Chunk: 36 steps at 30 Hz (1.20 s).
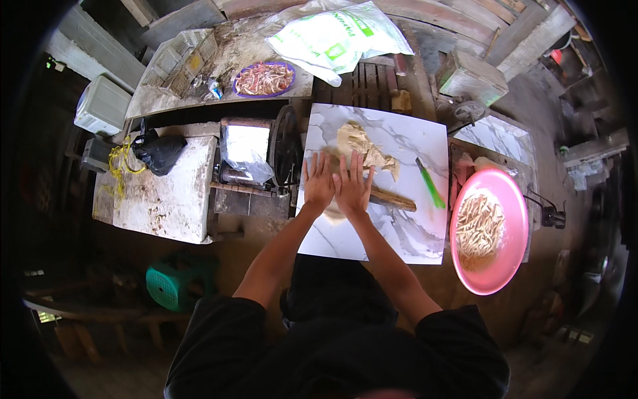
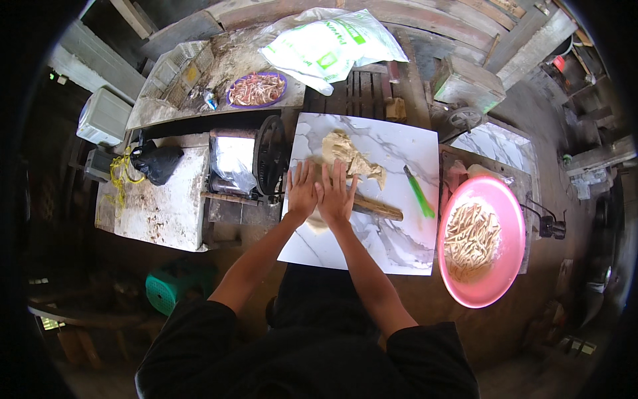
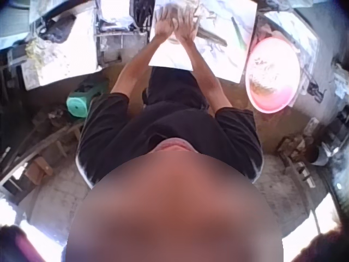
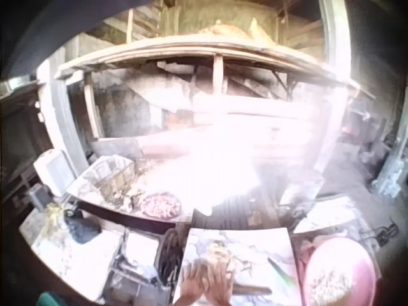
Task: The person takes a small piece of dough from a pile, forms it into a ball by hand, and then uses a wooden rolling pin to flatten it on a marbled surface while repeatedly dusting it with flour from a bowl.
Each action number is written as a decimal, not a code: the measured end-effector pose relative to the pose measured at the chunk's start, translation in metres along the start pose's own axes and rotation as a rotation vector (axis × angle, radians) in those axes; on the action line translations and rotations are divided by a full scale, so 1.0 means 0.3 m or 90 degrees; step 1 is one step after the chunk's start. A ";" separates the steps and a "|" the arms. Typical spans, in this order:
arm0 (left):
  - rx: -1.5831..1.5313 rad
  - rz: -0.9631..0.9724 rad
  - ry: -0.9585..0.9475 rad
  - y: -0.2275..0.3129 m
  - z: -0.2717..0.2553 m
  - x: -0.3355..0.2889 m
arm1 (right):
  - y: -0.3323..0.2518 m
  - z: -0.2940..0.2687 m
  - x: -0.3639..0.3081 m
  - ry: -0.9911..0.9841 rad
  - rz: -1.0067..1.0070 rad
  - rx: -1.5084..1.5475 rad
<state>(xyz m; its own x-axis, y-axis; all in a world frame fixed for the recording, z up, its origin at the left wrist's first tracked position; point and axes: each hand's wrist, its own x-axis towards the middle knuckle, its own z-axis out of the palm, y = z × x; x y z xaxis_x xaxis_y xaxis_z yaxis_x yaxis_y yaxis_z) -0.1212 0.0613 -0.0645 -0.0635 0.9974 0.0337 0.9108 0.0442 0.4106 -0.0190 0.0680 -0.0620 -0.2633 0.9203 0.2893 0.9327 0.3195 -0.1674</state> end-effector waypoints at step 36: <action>-0.162 -0.117 0.174 -0.069 0.019 -0.100 | 0.122 -0.022 -0.167 0.057 0.071 0.227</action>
<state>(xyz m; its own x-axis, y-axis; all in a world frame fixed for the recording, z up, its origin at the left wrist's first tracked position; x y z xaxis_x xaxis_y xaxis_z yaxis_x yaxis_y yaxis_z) -0.1359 0.0308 -0.0794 -0.3528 0.9209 0.1655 0.7468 0.1706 0.6427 0.0300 0.0321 -0.0766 -0.1274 0.9354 0.3298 0.8061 0.2914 -0.5151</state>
